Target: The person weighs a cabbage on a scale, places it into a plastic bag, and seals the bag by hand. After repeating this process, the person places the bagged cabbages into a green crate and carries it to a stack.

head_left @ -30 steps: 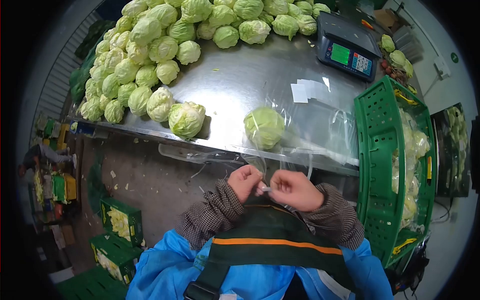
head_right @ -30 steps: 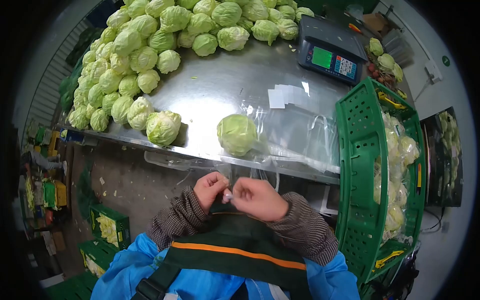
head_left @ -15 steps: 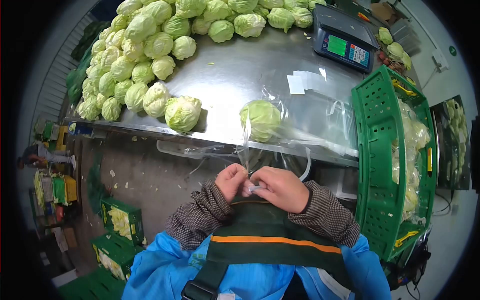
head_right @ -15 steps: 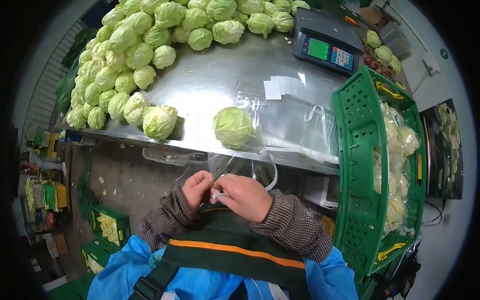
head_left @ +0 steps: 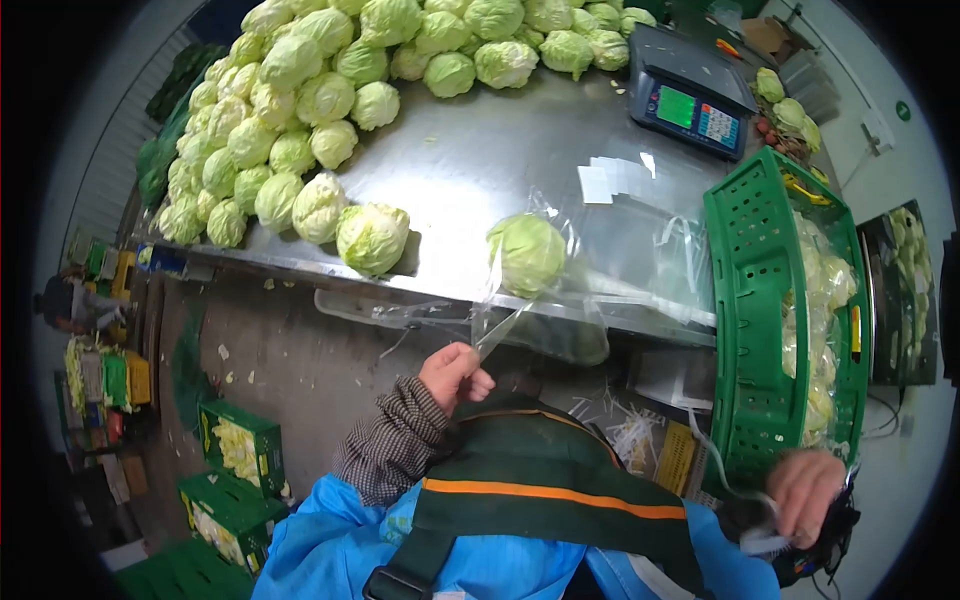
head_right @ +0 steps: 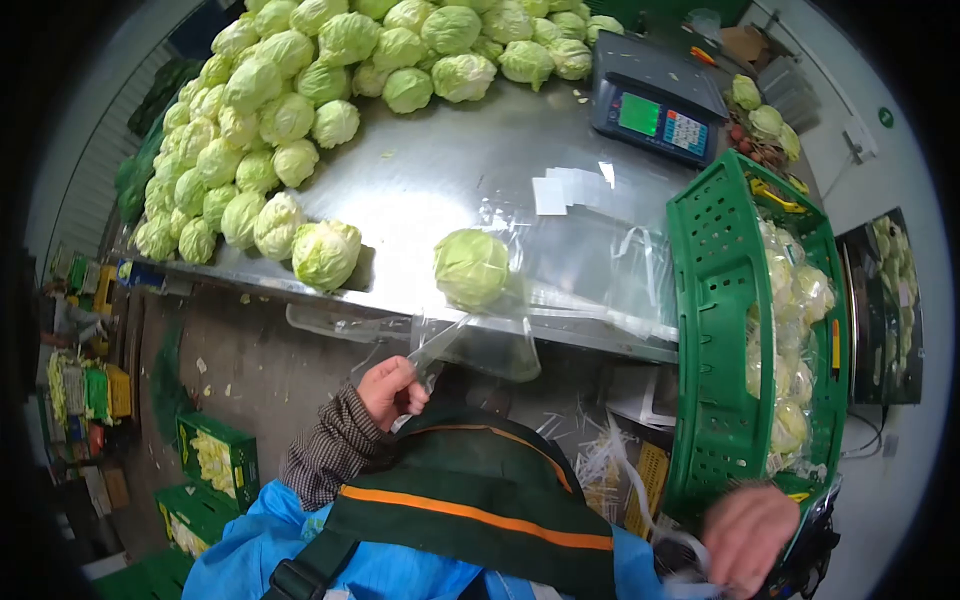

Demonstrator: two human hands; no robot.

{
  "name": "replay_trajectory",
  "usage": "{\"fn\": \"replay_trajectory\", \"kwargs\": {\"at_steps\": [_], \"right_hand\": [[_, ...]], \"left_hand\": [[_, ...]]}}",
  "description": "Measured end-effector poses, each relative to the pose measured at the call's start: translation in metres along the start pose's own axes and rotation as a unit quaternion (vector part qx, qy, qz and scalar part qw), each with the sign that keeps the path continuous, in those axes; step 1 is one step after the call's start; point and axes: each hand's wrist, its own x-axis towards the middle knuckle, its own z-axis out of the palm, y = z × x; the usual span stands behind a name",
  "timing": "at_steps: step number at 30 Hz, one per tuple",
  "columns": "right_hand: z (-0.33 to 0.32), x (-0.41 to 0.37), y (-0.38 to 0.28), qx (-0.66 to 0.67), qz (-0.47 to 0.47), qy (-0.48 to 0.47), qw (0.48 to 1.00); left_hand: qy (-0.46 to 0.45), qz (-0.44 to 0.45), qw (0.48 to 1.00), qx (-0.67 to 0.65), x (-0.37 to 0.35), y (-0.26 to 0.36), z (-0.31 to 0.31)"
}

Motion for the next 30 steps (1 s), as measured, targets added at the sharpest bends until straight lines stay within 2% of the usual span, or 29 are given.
{"fn": "replay_trajectory", "kwargs": {"at_steps": [1, 2, 3, 4, 5, 6, 7, 8, 9, 10, 11, 13, 14, 17, 18, 21, 23, 24, 26, 29, 30], "right_hand": [[0.013, -0.013, -0.013, -0.044, 0.029, 0.043, 0.998], [0.019, -0.063, -0.013, -0.044, 0.127, 0.068, 0.989], [0.034, -0.070, -0.008, -0.166, 0.279, 0.198, 0.925], [0.050, -0.077, -0.002, -0.224, 0.436, 0.302, 0.817], [0.042, -0.075, 0.037, -0.323, 0.572, 0.272, 0.703], [0.034, -0.098, 0.079, -0.453, 0.646, 0.181, 0.587], [0.042, -0.129, 0.110, -0.674, 0.533, 0.130, 0.496], [0.021, -0.099, 0.130, -0.621, 0.630, 0.146, 0.442], [0.003, -0.085, 0.140, -0.598, 0.536, 0.240, 0.546], [-0.011, -0.047, 0.140, -0.617, 0.502, 0.277, 0.539], [-0.031, -0.029, 0.148, -0.681, 0.372, 0.287, 0.562], [-0.057, 0.021, 0.155, -0.691, 0.282, 0.285, 0.602], [-0.069, 0.040, 0.163, -0.697, 0.253, 0.262, 0.618], [-0.099, 0.061, 0.190, -0.705, 0.185, 0.159, 0.666], [-0.105, 0.065, 0.197, -0.703, 0.166, 0.119, 0.681], [-0.114, 0.065, 0.201, -0.587, 0.143, 0.196, 0.773], [-0.136, 0.054, 0.210, -0.449, 0.150, 0.297, 0.829], [-0.147, 0.063, 0.210, -0.400, 0.139, 0.341, 0.840], [-0.179, 0.091, 0.205, -0.297, 0.112, 0.423, 0.849], [-0.222, 0.135, 0.209, -0.097, 0.087, 0.528, 0.839], [-0.225, 0.142, 0.207, -0.096, 0.096, 0.549, 0.825]], "left_hand": [[0.005, -0.004, 1.000, -0.001, -0.001, 0.001, 0.000], [0.012, -0.009, 1.000, -0.003, -0.002, 0.001, -0.001], [0.019, -0.010, 1.000, -0.011, -0.002, -0.001, -0.004], [0.017, 0.002, 1.000, -0.017, 0.000, -0.002, -0.007], [0.017, 0.012, 0.999, -0.025, 0.001, -0.005, -0.009], [0.018, 0.021, 0.999, -0.035, 0.003, -0.007, -0.009], [0.050, 0.029, 0.997, -0.045, -0.002, -0.001, 0.000], [0.039, 0.045, 0.997, -0.042, -0.001, -0.001, 0.001], [0.030, 0.062, 0.997, -0.043, -0.002, -0.003, -0.001], [0.024, 0.078, 0.996, -0.044, -0.003, -0.005, -0.003], [-0.019, 0.074, 0.995, -0.064, -0.002, -0.008, -0.010], [-0.016, 0.057, 0.995, -0.080, -0.003, -0.008, -0.009], [-0.016, 0.048, 0.995, -0.089, -0.003, -0.008, -0.008], [0.003, 0.203, 0.976, 0.072, -0.006, -0.011, -0.005], [0.026, 0.215, 0.970, 0.111, -0.004, -0.011, -0.010], [0.113, 0.266, 0.935, 0.205, 0.010, -0.002, -0.022], [0.175, 0.374, 0.876, 0.247, 0.029, 0.023, -0.022], [0.204, 0.426, 0.840, 0.267, 0.041, 0.040, -0.021], [0.182, 0.375, 0.906, 0.070, 0.073, 0.083, -0.014], [0.104, 0.364, 0.925, -0.036, 0.108, 0.153, 0.005], [0.111, 0.361, 0.923, -0.069, 0.116, 0.169, 0.016]]}}
